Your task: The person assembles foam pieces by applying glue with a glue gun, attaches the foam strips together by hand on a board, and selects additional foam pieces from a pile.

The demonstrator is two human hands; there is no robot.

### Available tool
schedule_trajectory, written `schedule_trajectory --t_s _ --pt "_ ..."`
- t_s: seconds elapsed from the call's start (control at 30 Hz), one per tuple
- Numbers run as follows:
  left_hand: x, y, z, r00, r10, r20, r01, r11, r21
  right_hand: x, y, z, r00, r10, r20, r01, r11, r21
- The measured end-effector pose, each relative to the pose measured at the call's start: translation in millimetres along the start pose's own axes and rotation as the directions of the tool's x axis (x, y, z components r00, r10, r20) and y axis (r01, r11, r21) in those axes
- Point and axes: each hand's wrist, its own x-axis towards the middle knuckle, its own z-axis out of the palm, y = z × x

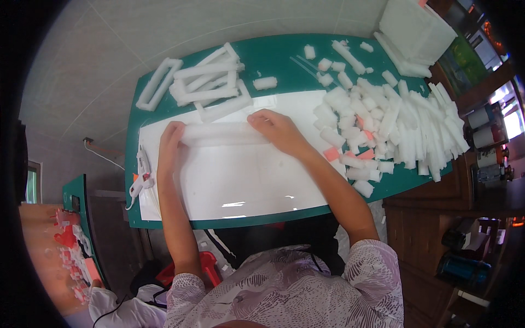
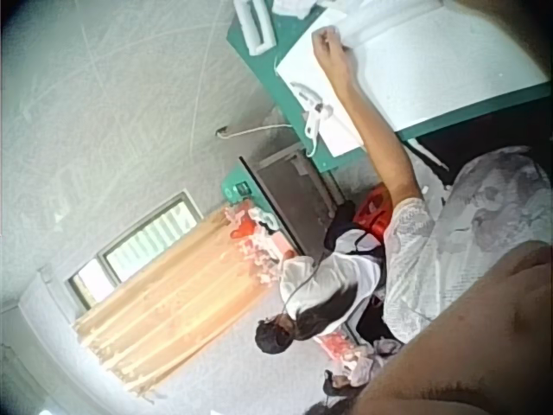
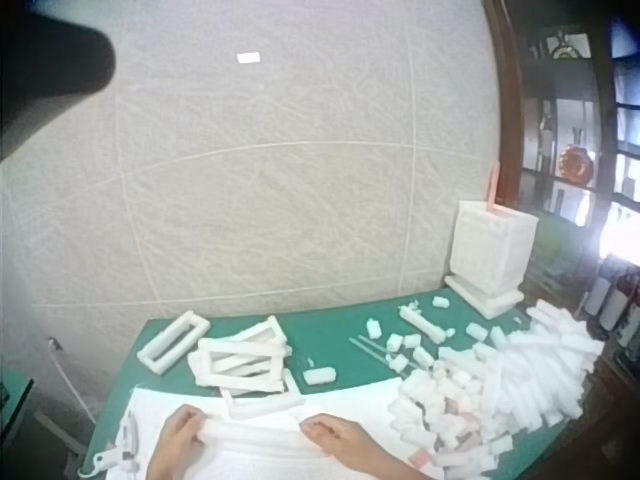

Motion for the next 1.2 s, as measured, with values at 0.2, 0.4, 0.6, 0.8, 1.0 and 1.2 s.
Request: schedule_trajectory --t_s 0.2,0.4,0.6,0.8,1.0,1.2 --pt "0 -1 0 1.000 0.004 -0.005 -0.004 1.000 0.006 0 0 -1 1.000 0.000 0.006 0.000 1.000 -0.003" --pt "-2 2 2 1.000 0.000 -0.006 0.000 1.000 0.007 -1 1 -1 1.000 -0.004 0.002 0.005 1.000 -0.018" --pt "-4 -1 -2 1.000 -0.014 -0.007 0.014 1.000 0.007 -1 3 3 1.000 0.001 0.011 -0.001 1.000 0.001" --pt "1 2 -4 1.000 -0.007 -0.009 0.007 1.000 0.016 2 -7 1 1.000 0.006 0.000 -0.006 1.000 -0.005" --pt "3 -5 13 0.998 0.026 -0.059 -0.030 0.998 -0.063 -1 8 -11 0.998 -0.044 -0.053 0.047 0.997 0.053" --pt "-12 -22 -9 0.996 -0.013 -0.088 0.002 0.991 -0.131 9 14 20 0.991 -0.132 -0.006 0.131 0.984 0.124"
